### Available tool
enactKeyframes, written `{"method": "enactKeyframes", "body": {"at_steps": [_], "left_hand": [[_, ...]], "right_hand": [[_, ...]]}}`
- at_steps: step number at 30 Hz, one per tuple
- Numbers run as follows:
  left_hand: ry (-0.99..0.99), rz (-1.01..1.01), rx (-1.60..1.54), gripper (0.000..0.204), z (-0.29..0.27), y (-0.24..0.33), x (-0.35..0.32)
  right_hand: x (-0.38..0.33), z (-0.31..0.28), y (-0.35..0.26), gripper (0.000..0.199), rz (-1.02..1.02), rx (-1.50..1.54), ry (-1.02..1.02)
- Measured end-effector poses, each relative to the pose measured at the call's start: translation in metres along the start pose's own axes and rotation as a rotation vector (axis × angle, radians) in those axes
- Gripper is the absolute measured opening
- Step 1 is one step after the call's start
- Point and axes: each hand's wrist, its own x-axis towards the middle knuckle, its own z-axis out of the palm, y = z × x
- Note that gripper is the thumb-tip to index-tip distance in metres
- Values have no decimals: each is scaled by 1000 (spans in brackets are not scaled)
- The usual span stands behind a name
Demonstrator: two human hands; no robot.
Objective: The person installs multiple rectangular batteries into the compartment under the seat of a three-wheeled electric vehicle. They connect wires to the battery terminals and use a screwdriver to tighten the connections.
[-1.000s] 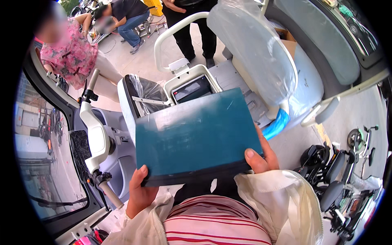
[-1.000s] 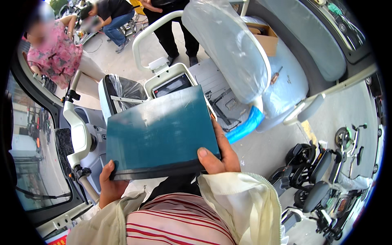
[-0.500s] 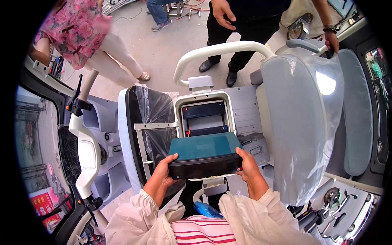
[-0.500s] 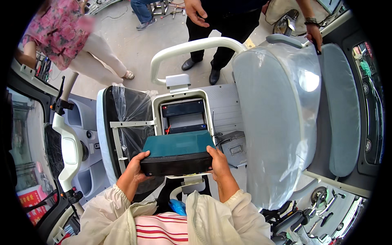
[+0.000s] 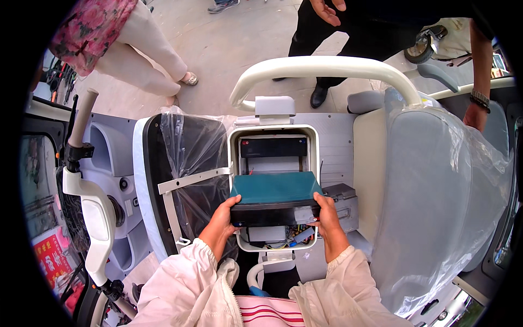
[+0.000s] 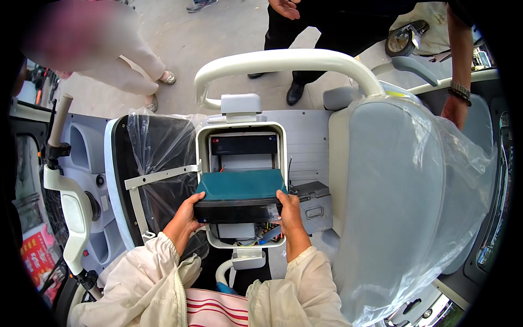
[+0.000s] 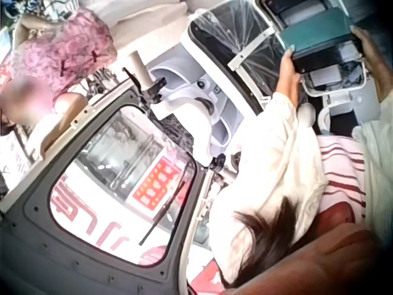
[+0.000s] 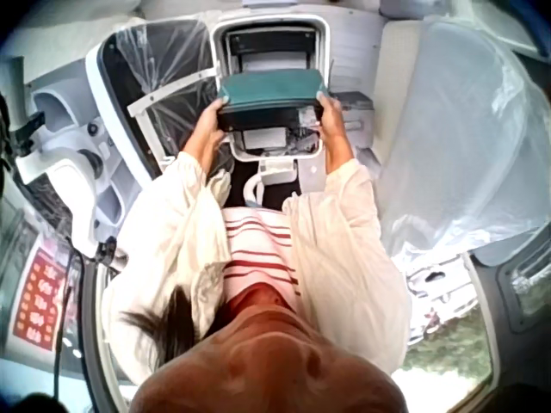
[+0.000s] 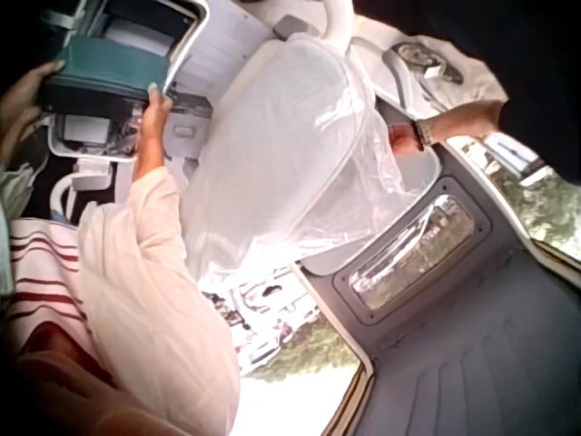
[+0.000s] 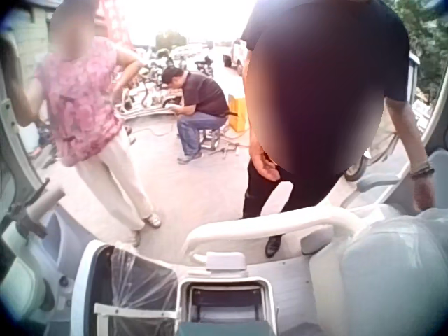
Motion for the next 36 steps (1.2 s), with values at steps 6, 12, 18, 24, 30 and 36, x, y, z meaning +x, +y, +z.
{"method": "enactKeyframes", "body": {"at_steps": [6,12,18,24,30,36], "left_hand": [[107,-3,-21,35,24,11,18],[197,-39,-154,38,26,8,56],[520,30,-189,57,34,5,96],[694,16,-104,61,45,17,97],[753,72,-45,60,34,15,117],[685,41,-66,59,41,27,103]], "right_hand": [[39,-11,14,40,39,-31,-37],[61,5,14,45,138,35,152],[68,24,-1,57,259,0,305],[73,37,-5,82,269,11,322],[68,45,-15,76,112,-782,472],[27,85,-23,89,-904,-1694,-343]]}}
